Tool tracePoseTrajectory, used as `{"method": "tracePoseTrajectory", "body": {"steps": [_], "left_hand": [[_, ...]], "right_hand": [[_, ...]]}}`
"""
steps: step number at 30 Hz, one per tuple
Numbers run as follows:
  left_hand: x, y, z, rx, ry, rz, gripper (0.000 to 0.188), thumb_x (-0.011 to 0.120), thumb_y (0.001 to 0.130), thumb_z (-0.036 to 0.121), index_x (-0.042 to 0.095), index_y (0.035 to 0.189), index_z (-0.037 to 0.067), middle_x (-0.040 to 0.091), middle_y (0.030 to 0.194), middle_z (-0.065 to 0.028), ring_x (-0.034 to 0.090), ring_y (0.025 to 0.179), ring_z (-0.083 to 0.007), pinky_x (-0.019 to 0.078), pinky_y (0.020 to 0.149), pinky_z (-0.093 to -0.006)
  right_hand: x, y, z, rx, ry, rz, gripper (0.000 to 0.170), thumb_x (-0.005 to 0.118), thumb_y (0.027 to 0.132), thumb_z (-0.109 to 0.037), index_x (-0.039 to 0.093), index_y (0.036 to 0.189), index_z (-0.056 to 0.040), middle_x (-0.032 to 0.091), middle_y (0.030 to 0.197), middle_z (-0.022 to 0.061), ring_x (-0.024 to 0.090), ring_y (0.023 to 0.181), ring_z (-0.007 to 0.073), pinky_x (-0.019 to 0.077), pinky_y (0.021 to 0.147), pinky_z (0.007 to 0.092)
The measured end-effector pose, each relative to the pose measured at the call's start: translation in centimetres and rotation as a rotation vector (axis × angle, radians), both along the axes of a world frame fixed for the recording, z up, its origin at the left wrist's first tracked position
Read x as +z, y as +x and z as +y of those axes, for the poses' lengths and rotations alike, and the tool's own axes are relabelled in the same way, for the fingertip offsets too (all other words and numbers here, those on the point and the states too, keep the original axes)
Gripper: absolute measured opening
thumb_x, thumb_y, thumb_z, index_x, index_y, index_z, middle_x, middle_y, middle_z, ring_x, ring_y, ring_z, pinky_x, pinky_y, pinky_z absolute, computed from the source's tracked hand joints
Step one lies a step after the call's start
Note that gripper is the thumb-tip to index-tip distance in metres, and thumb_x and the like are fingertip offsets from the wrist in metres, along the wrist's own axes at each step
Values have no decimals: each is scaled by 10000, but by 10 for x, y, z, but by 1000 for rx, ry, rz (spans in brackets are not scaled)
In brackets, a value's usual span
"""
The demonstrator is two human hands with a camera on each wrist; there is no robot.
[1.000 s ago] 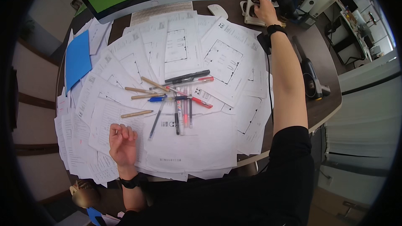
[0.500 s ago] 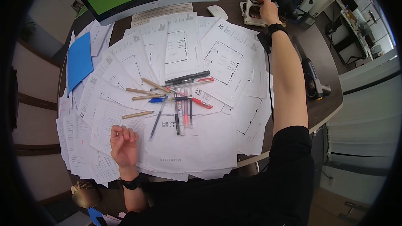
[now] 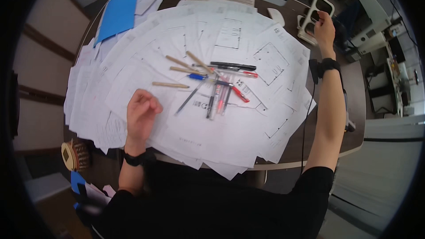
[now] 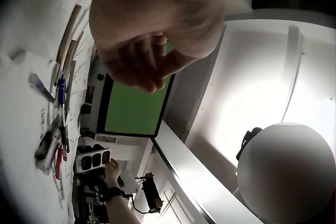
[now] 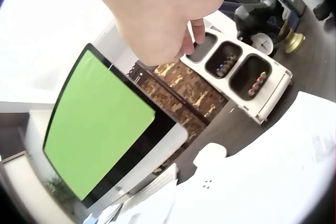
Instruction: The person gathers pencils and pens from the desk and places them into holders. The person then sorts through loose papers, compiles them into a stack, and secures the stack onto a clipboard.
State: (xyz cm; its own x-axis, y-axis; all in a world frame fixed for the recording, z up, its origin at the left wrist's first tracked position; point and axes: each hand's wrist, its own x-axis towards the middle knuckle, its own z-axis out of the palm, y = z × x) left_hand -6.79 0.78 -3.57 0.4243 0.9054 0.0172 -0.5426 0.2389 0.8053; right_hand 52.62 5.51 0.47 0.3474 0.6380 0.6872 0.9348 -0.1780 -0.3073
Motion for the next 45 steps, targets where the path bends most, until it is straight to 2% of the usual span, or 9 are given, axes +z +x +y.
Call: {"method": "tracePoseTrajectory", "body": {"steps": [4,8,11,13,17,19,22,31,45], "left_hand": [[4,-8,4,10,12,72,128,546,862,70,532,982,26,558,805,-60,523,742,-160,429,712,-282],[0,-19,5,2,19,88,123,536,860,39,553,978,8,584,847,-71,557,767,-154,454,725,-269],[-1,-26,9,3,100,317,137,563,860,50,570,986,-5,606,896,-75,577,820,-157,462,749,-268],[-7,-28,18,11,415,563,175,595,849,62,579,1017,13,601,898,-49,580,872,-154,465,812,-285],[-14,-30,41,35,587,832,245,628,816,68,601,1058,44,605,918,-42,571,958,-185,464,851,-306],[-18,-25,52,204,996,1086,319,660,771,78,618,1087,88,615,948,-55,549,1021,-231,464,862,-335],[-30,-20,63,213,1087,1241,290,681,746,97,652,1034,97,616,980,-92,528,1061,-270,465,856,-360],[-44,-27,67,53,897,1187,137,663,766,84,668,894,36,634,856,-132,614,825,-264,478,771,-347],[-27,-46,69,107,533,840,102,632,802,4,654,896,-28,676,876,-92,666,791,-162,503,698,-248]], "right_hand": [[5,-65,8,327,-46,107,241,551,814,-28,598,1049,-48,664,933,105,641,799,239,496,739,313],[10,-178,-6,536,-467,14,182,602,826,-89,603,1002,-45,650,804,140,642,763,282,496,684,344],[5,-245,-22,640,-678,12,173,609,820,-113,616,979,-46,666,799,142,645,745,298,501,675,369],[-1,-272,-29,650,-809,37,173,610,820,-145,642,951,-38,677,797,137,649,734,298,507,690,374],[-28,-302,-17,668,-740,32,187,619,817,-183,664,903,-23,676,784,144,650,734,297,508,701,373],[-32,-318,-8,639,-740,154,223,646,800,-237,681,862,-25,678,779,147,651,727,303,510,716,378],[-37,-339,-1,532,-798,93,260,673,779,-277,685,861,-31,679,796,157,651,753,310,510,733,382],[-57,-336,8,504,-715,18,218,677,733,-204,684,885,-48,676,831,166,648,802,322,512,766,386],[-49,-366,16,674,-833,-9,312,762,710,-232,673,921,-20,678,869,157,651,807,305,509,759,353]]}}
